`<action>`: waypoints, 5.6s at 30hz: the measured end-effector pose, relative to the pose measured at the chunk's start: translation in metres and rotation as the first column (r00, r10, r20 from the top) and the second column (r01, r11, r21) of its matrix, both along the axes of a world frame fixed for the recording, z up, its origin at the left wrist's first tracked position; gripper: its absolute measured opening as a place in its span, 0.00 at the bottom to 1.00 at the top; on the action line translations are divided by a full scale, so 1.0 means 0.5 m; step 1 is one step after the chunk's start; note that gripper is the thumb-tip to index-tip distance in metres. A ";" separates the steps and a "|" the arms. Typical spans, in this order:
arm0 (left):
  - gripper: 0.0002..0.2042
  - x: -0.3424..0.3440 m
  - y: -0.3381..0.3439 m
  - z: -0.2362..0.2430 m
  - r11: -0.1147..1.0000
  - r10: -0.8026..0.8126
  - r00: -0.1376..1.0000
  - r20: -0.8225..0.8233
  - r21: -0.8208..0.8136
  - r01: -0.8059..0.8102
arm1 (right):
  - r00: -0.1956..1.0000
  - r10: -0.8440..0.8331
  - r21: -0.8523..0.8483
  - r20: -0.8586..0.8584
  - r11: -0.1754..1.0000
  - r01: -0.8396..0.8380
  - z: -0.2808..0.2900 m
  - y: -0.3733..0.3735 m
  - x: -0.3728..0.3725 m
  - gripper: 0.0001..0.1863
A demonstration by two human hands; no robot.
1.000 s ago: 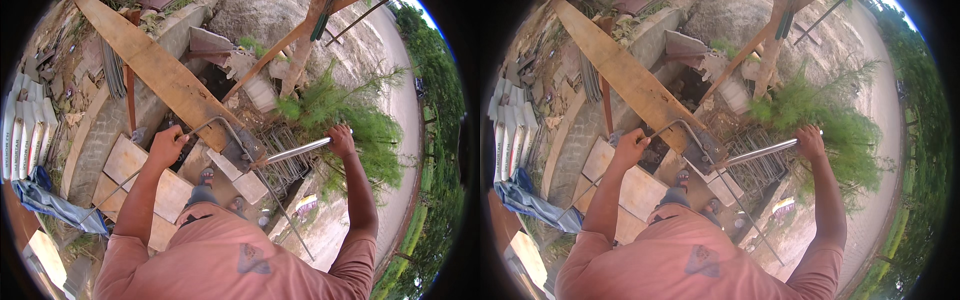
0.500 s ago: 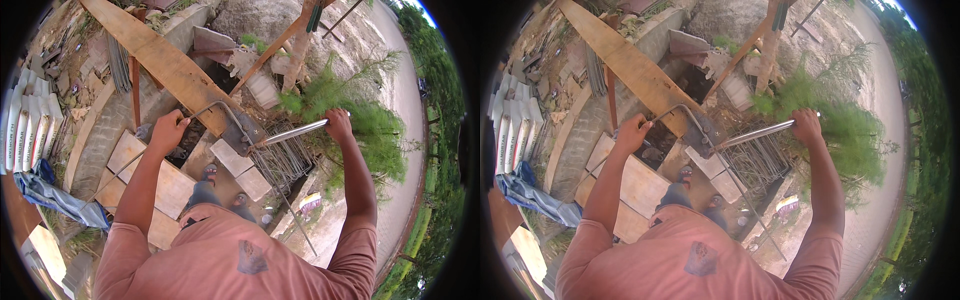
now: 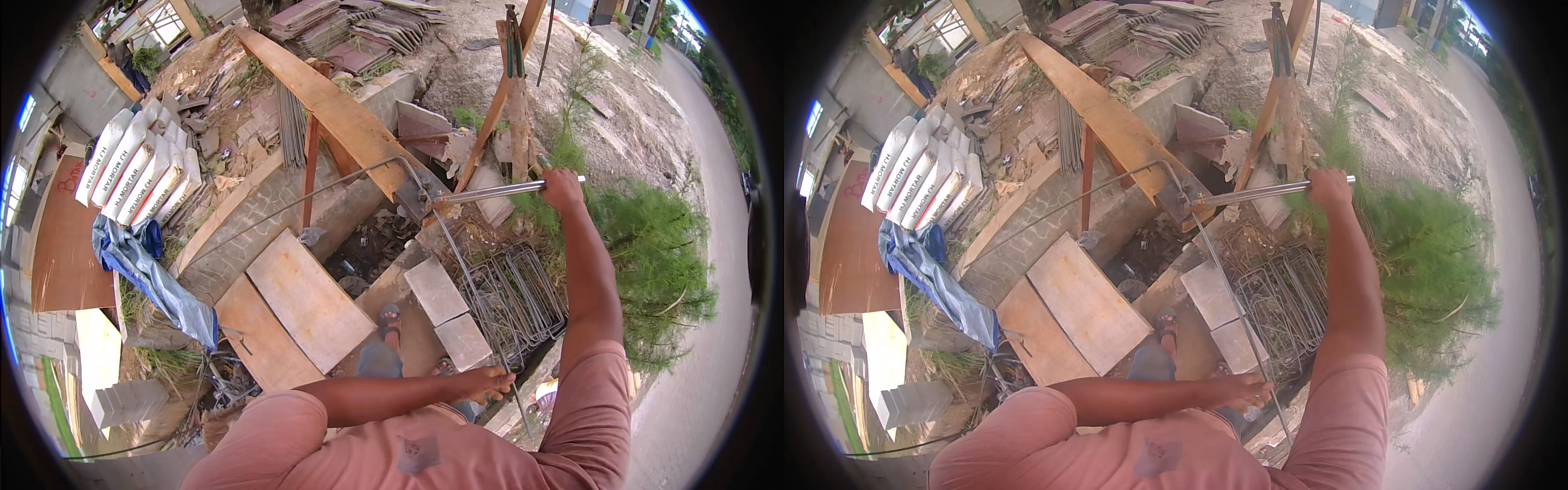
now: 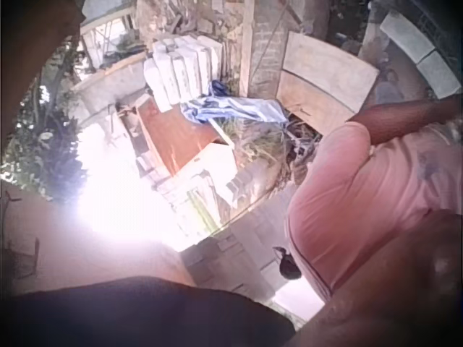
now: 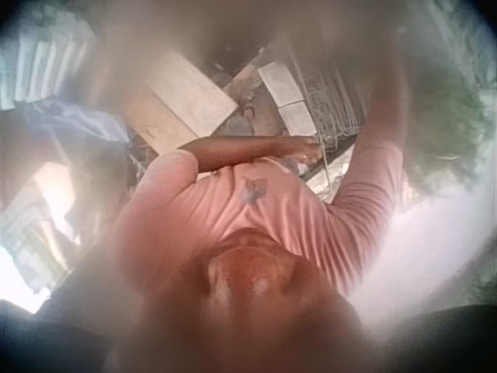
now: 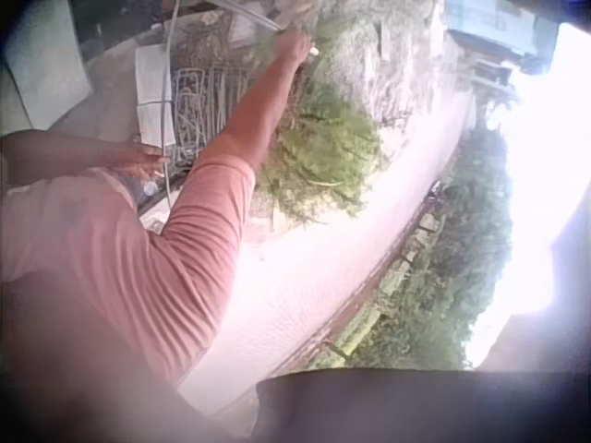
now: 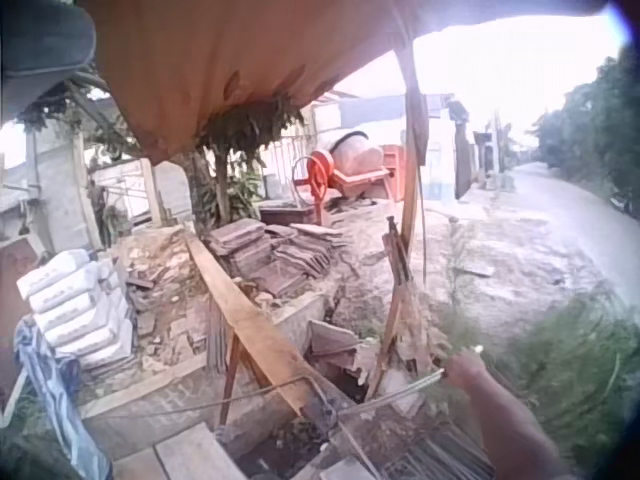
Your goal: The person uses a manual metal bender to bend thin metal rods into U-shaped forms. They repeatedly insert a rod, apply force with the lever, and remove the bent piece, stacking the finished items nearby.
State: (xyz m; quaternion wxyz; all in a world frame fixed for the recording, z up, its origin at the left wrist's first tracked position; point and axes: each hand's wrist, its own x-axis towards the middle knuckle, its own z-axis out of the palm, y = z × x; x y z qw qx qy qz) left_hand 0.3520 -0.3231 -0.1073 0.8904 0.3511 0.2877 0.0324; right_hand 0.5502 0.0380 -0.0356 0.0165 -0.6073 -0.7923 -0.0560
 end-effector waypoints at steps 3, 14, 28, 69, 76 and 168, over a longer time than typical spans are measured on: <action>0.29 0.102 -0.079 0.006 0.979 0.091 0.990 0.109 -0.192 -0.069 | 1.000 0.012 0.041 -0.022 0.999 -0.011 -0.015 -0.004 0.014 0.05; 0.22 0.066 -0.245 -0.061 0.873 0.442 0.855 0.273 -0.352 -0.338 | 0.999 -0.005 0.090 -0.047 0.996 0.009 -0.013 -0.098 0.022 0.08; 0.31 -0.710 -0.228 0.037 0.527 0.759 0.220 -0.613 0.776 0.345 | 0.874 -0.381 -0.148 -0.301 0.924 0.352 0.016 -0.585 -0.200 0.13; 0.25 -1.031 0.059 0.069 0.327 0.690 0.327 -0.646 0.681 0.655 | 0.610 -0.682 -0.173 -0.404 0.712 0.681 0.033 -0.769 -0.451 0.25; 0.28 -1.022 0.193 0.117 0.335 0.524 0.430 -0.735 0.642 0.689 | 0.602 -0.728 -0.093 -0.329 0.659 0.747 -0.027 -0.818 -0.446 0.19; 0.34 -0.784 0.245 0.578 -0.830 0.411 0.783 0.466 0.547 0.110 | 0.165 -0.133 -0.107 -0.977 0.982 0.156 -0.199 -0.152 -0.279 0.29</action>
